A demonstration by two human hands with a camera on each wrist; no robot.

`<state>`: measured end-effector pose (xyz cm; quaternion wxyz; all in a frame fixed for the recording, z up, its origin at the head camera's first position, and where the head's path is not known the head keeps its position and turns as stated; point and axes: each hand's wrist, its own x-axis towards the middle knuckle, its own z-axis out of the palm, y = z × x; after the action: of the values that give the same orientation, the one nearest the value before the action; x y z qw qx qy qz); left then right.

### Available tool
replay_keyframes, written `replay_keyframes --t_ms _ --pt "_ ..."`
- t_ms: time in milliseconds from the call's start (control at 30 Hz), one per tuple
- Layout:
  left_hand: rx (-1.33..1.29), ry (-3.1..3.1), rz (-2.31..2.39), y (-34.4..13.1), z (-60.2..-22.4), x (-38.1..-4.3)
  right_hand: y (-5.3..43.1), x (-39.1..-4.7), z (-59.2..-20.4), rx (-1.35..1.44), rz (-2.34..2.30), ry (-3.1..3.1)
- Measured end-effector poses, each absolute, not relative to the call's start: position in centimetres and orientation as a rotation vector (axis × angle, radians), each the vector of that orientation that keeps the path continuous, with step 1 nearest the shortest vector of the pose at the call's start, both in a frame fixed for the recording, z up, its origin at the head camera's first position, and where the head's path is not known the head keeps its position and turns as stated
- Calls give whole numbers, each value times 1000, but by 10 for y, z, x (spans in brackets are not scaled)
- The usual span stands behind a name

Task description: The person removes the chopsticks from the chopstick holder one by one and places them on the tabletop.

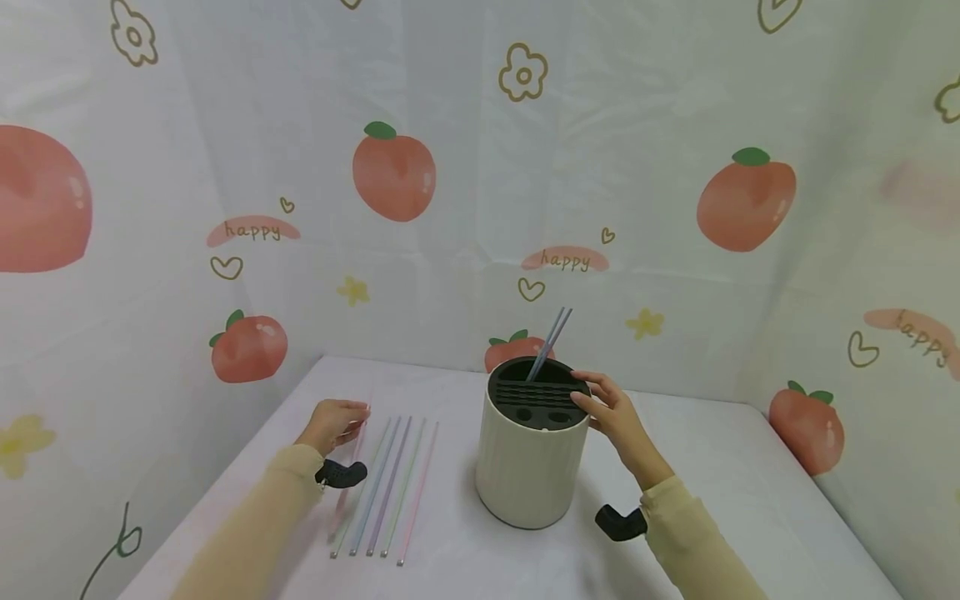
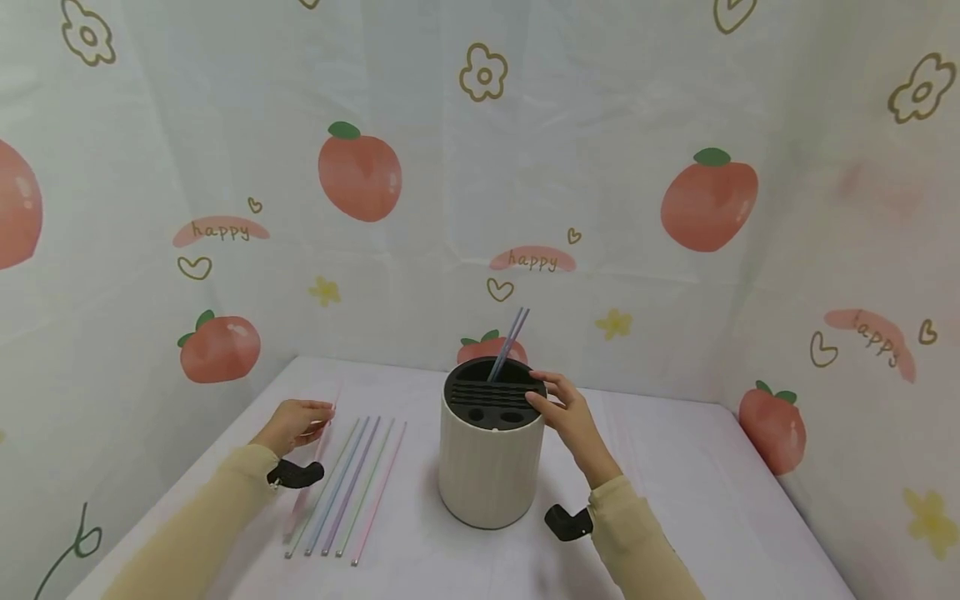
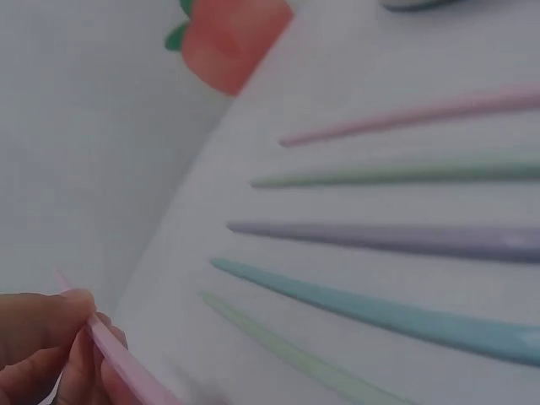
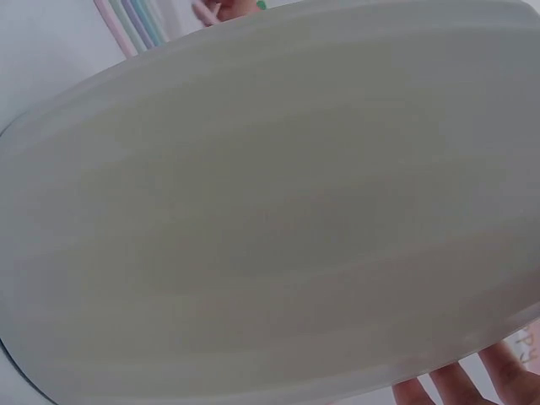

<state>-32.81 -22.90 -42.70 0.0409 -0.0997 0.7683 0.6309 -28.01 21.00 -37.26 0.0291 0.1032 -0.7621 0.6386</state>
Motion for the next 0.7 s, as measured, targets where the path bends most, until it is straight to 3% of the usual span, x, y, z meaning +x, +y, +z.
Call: replay_keyframes --t_ms 400,700 --pt "-373 2500 1766 -229 -461 -330 210 -280 -374 327 1954 -2359" --pt "-303 2645 1635 -229 -466 -331 210 -281 -374 332 1952 -2356"
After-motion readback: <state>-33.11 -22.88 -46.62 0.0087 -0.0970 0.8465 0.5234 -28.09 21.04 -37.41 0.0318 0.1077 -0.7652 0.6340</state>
